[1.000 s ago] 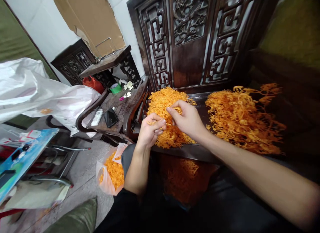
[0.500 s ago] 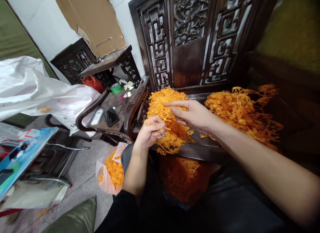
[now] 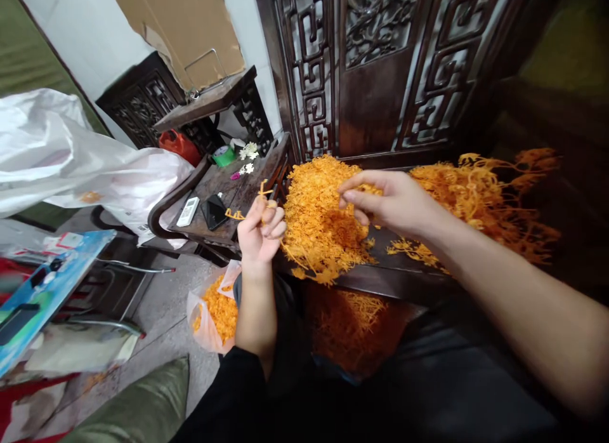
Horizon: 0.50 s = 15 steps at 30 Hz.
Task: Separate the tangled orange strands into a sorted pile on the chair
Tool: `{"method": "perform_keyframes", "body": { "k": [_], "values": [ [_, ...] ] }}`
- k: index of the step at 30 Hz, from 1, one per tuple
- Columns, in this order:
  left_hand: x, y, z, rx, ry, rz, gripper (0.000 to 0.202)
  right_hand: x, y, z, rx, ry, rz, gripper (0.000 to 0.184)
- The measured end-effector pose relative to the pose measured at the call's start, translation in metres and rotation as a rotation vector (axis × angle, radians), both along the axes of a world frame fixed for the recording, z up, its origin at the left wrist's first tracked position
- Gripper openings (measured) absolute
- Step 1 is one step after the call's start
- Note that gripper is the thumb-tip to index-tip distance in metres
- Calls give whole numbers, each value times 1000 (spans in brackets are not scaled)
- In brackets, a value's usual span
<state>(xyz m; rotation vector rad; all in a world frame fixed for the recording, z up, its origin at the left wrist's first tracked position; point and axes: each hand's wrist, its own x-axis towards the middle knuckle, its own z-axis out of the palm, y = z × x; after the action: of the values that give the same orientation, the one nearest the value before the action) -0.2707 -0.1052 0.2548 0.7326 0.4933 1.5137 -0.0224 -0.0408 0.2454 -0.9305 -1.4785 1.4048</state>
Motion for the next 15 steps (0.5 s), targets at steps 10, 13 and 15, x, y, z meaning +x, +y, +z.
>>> {"method": "perform_keyframes", "body": {
  "k": [10, 13, 15],
  "values": [
    [26, -15, -10, 461, 64, 234, 38, -50, -61, -17, -518, 9, 564, 59],
    [41, -26, -16, 643, 229, 4, 44, -67, -66, -28, -507, 270, 462, 54],
    [49, -35, -13, 529, 382, -138, 46, -69, -66, -26, -465, 309, 399, 51]
  ]
}}
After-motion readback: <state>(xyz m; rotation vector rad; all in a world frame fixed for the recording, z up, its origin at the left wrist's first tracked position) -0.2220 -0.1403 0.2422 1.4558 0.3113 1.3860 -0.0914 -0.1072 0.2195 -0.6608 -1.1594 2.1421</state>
